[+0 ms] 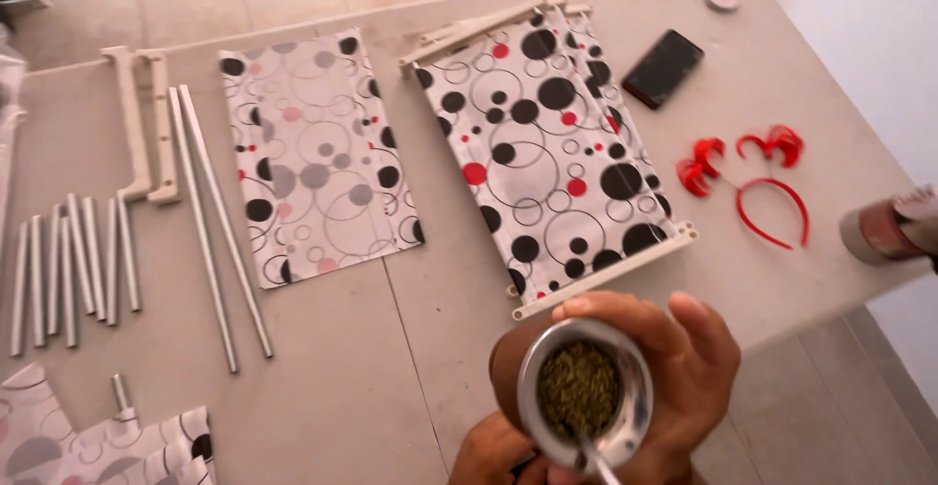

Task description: Assembling a multi-tiered fabric and metal pole shelf/organizer on a table.

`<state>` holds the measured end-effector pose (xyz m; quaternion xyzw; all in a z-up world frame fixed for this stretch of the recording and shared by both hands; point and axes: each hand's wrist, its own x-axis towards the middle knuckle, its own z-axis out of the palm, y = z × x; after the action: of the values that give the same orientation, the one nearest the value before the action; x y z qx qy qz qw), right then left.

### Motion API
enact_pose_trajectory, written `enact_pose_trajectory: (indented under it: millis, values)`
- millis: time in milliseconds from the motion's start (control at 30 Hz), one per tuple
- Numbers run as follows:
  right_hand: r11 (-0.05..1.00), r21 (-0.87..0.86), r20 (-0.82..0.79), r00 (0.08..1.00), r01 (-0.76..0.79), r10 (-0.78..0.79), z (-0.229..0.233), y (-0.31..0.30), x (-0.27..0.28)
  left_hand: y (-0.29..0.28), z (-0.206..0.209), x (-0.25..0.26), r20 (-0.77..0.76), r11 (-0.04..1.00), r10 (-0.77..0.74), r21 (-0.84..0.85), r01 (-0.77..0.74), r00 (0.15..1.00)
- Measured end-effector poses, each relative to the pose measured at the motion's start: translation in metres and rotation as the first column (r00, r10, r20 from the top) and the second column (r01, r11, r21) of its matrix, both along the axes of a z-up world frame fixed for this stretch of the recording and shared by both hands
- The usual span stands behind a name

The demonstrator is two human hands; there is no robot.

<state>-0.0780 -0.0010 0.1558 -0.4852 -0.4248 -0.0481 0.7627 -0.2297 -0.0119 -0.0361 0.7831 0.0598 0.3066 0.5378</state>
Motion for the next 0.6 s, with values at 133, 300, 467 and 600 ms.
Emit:
enact_pose_trajectory:
  millis: [133, 300, 467, 600]
  values:
    - [0.993, -0.073, -0.066, 0.994, -0.097, 0.092, -0.025, -0.039, 0.035, 0.019, -0.007, 0.024, 0.006, 0.997, -0.039, 0.068, 0.039, 0.999]
    - [0.947, -0.232, -0.032, 0.972, 0.22, -0.233, -0.077, -0.116, 0.106, 0.017, 0.012, 0.022, -0.008, 0.999, -0.022, 0.04, 0.022, 1.0]
    - [0.804, -0.347, 0.13, 0.874, 0.482, -0.468, -0.108, -0.159, 0.17, 0.017, 0.025, 0.022, -0.006, 0.999, -0.009, 0.048, 0.009, 1.0]
    - [0.803, -0.344, 0.129, 0.872, 0.486, -0.473, -0.143, -0.184, 0.225, 0.016, 0.024, 0.024, -0.028, 0.996, -0.043, 0.08, 0.046, 0.999]
